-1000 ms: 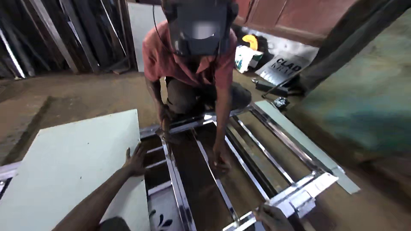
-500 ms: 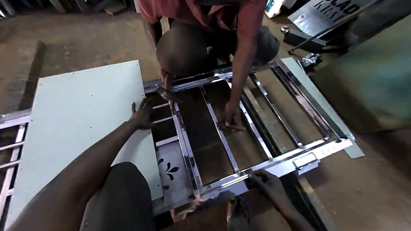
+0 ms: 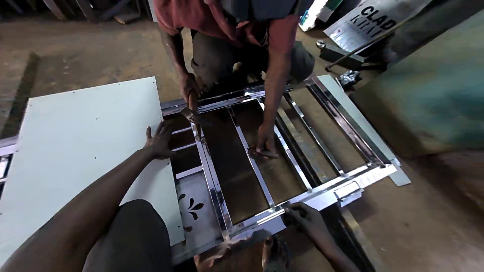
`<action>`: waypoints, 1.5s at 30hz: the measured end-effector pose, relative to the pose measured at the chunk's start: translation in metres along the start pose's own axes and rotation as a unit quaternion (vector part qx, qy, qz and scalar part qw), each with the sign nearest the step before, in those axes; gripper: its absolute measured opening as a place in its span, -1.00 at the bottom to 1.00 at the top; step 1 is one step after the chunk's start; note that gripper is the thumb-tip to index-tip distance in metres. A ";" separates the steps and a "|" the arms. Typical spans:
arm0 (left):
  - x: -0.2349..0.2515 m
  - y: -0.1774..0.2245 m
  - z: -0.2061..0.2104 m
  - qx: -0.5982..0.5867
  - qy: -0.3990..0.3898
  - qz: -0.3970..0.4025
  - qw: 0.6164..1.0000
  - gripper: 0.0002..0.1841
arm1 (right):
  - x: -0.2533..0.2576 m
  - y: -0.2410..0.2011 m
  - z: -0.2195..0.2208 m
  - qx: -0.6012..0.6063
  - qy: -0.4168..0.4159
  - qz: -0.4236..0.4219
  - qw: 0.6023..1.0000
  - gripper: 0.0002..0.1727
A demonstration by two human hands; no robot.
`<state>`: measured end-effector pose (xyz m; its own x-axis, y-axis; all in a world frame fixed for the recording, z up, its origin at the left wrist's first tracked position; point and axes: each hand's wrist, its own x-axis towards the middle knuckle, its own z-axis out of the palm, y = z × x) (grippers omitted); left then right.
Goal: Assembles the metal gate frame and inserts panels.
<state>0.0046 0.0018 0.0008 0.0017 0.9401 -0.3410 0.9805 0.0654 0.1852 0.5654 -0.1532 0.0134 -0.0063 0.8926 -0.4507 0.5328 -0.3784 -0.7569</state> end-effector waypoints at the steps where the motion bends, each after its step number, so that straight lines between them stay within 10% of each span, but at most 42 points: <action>1: -0.001 0.001 -0.001 -0.003 0.000 -0.001 1.000 0.31 | -0.002 0.001 0.001 0.015 0.022 -0.005 1.000 -0.77; 7: -0.001 -0.001 0.001 -0.006 0.009 0.013 1.000 0.34 | -0.023 0.023 0.015 0.146 0.287 0.107 0.941 -0.64; 15: -0.001 -0.004 0.004 -0.003 0.015 0.014 1.000 0.28 | -0.026 -0.002 0.038 0.496 0.082 0.191 0.843 -0.63; 45: -0.004 0.003 -0.004 -0.002 0.002 0.003 1.000 0.12 | -0.017 0.013 0.044 0.491 0.105 0.159 0.850 -0.60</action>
<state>0.0065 -0.0002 0.0061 0.0073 0.9421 -0.3353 0.9797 0.0606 0.1914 0.5357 -0.1840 -0.0097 0.2128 0.6915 -0.6903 -0.4854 -0.5383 -0.6889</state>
